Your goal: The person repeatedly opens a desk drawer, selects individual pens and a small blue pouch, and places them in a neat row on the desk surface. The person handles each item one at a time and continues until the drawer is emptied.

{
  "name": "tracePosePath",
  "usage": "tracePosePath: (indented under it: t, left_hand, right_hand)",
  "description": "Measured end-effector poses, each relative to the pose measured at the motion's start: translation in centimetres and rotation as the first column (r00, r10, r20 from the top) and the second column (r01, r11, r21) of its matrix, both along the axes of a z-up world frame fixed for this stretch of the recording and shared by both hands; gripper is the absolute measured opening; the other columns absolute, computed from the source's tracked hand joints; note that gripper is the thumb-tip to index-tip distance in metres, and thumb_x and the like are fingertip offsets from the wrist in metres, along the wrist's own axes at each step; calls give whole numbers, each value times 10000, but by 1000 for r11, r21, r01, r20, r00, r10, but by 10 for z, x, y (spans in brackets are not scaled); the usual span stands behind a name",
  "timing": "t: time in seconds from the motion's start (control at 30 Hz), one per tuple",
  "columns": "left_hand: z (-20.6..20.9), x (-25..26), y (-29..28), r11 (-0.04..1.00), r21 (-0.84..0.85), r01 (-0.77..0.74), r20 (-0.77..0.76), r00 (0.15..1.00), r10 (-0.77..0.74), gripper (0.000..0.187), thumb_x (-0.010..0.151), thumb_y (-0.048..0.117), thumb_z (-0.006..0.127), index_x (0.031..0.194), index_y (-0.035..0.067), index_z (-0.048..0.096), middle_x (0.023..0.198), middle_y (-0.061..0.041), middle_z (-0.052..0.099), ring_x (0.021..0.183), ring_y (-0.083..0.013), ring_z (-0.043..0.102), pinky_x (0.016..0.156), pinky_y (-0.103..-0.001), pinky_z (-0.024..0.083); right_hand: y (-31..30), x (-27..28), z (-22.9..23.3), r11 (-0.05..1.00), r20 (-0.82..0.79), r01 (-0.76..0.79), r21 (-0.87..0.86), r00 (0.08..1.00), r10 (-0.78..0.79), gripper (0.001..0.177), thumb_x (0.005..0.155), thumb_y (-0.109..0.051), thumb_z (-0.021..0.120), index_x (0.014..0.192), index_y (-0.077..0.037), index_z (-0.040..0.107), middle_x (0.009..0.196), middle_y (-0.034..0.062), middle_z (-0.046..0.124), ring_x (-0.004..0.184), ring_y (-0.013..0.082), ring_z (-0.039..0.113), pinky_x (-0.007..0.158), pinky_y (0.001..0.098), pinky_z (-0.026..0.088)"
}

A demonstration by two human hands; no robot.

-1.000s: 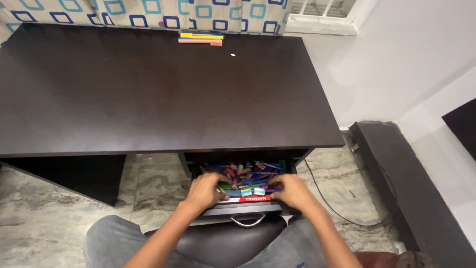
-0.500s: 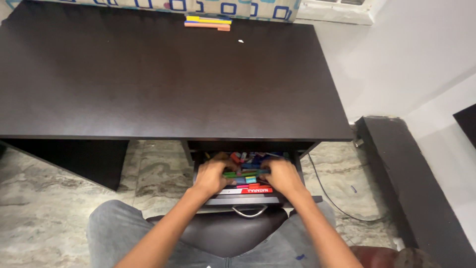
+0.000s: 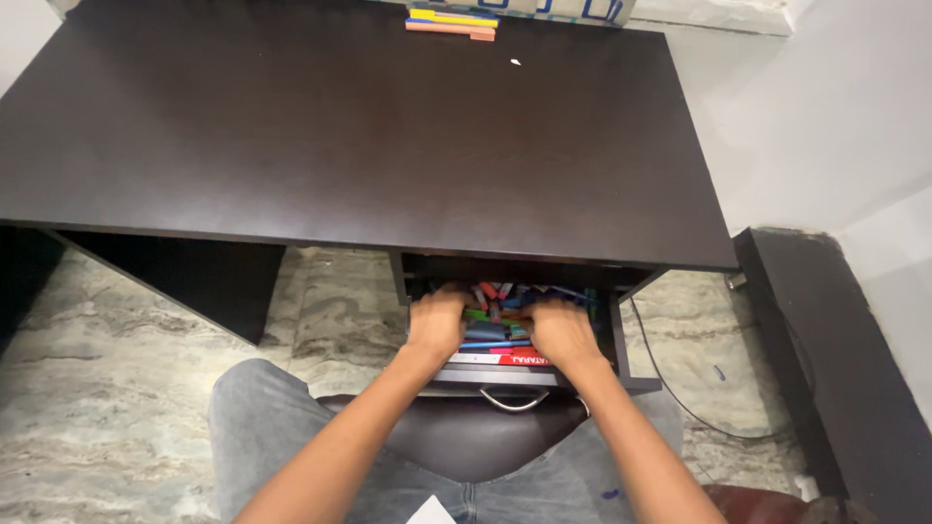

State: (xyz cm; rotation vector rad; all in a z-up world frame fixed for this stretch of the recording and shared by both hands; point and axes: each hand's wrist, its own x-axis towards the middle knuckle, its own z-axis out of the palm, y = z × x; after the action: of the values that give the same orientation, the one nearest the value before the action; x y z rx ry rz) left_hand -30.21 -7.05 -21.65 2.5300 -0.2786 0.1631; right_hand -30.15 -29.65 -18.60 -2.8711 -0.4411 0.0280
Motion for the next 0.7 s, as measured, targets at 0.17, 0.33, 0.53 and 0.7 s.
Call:
tracePosePath:
  t: [0.17,0.33,0.53,0.7]
  left_hand:
    - [3,-1,0,999,-4,39,-19,999,-39,257,724,97,781,948,223,778,1109,-77,687,942,-369,684,818,-492,543]
    - [9,0,1,997,-39,61,-44,997,-63,190,726,98,757,888,197,764,1057,-70,702,914,-354,700,805,-481,547]
    - [26,-3,2,992,-124,25,-73,997,-34,167,810,95,690,923,186,774,925,-65,766,914,-324,721,819,-461,560]
    - [53,-17,10,959,-271,-79,-178,984,30,176,804,199,806,972,147,793,927,-93,784,883,-292,734,790,-420,562]
  right_hand:
    - [1,5,-12,999,-24,9,-45,1000,-10,202,844,-225,668,974,-154,805,1049,166,732,990,346,699,885,473,548]
    - [2,3,-6,1000,-125,8,-1,992,-8,172,778,-188,694,898,-144,808,1039,161,735,1025,348,683,903,470,542]
    - [4,-7,13,999,-94,-37,-13,995,36,159,884,-187,675,964,-73,751,1022,229,709,985,400,684,852,502,544]
    - [5,-25,60,994,-88,8,112,996,1,172,918,-166,639,1047,-101,732,961,205,743,952,386,702,837,495,542]
